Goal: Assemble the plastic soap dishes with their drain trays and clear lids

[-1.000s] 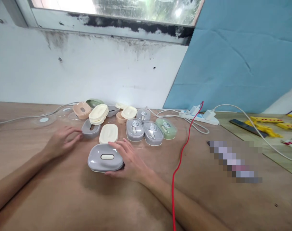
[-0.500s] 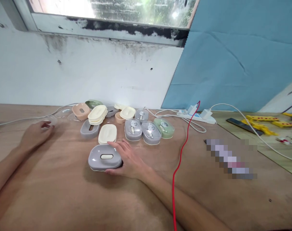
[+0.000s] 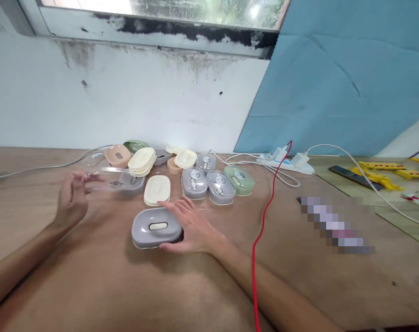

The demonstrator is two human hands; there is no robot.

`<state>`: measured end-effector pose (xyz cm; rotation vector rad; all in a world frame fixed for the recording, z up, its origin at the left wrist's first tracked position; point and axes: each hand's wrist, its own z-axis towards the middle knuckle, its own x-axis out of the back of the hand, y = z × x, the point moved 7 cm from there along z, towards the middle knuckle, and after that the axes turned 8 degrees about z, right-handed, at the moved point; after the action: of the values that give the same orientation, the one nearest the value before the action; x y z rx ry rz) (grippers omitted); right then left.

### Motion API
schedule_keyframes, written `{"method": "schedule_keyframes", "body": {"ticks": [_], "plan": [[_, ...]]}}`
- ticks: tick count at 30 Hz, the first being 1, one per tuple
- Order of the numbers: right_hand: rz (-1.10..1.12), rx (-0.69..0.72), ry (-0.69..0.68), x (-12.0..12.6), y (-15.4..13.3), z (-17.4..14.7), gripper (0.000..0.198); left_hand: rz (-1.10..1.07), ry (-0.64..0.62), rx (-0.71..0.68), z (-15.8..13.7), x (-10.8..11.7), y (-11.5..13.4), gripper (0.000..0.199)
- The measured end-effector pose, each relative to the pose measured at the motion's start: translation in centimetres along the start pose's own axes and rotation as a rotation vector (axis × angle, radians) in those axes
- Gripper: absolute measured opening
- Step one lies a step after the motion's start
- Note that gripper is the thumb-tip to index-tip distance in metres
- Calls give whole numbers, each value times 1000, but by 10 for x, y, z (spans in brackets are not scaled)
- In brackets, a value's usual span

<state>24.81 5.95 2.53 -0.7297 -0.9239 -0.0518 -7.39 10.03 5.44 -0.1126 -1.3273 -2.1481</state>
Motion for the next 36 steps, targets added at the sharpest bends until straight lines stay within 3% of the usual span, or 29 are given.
{"method": "schedule_keyframes", "body": {"ticks": [3, 6, 10, 13, 17, 22, 25, 28, 31, 36], "plan": [[-88, 40, 90, 4, -3, 1, 120, -227, -184, 88, -23, -36, 10, 44], [-173, 97, 225, 8, -10, 0, 116, -419, -321, 197, -43, -61, 15, 50], [-219, 223, 362, 7, -23, -3, 115, -664, -421, 411, -65, -80, 15, 53], [-265, 214, 426, 8, -25, -5, 111, -687, -486, 421, -71, -85, 19, 49], [-249, 196, 468, 14, -25, -8, 100, -547, -526, 308, -67, -80, 25, 50], [27, 108, 407, 20, -5, -10, 93, -307, -454, 98, -61, -66, 25, 42], [104, 7, 315, 19, 12, -10, 85, -315, -617, 19, -67, -74, 27, 56], [111, -50, 199, 16, 22, -9, 80, -179, -772, -145, -78, -83, 35, 78], [91, -49, 125, 16, 22, -7, 78, -58, -746, -323, -84, -84, 45, 89], [7, -93, 59, 19, 14, -1, 88, -32, -698, -396, -89, -84, 48, 87]]}}
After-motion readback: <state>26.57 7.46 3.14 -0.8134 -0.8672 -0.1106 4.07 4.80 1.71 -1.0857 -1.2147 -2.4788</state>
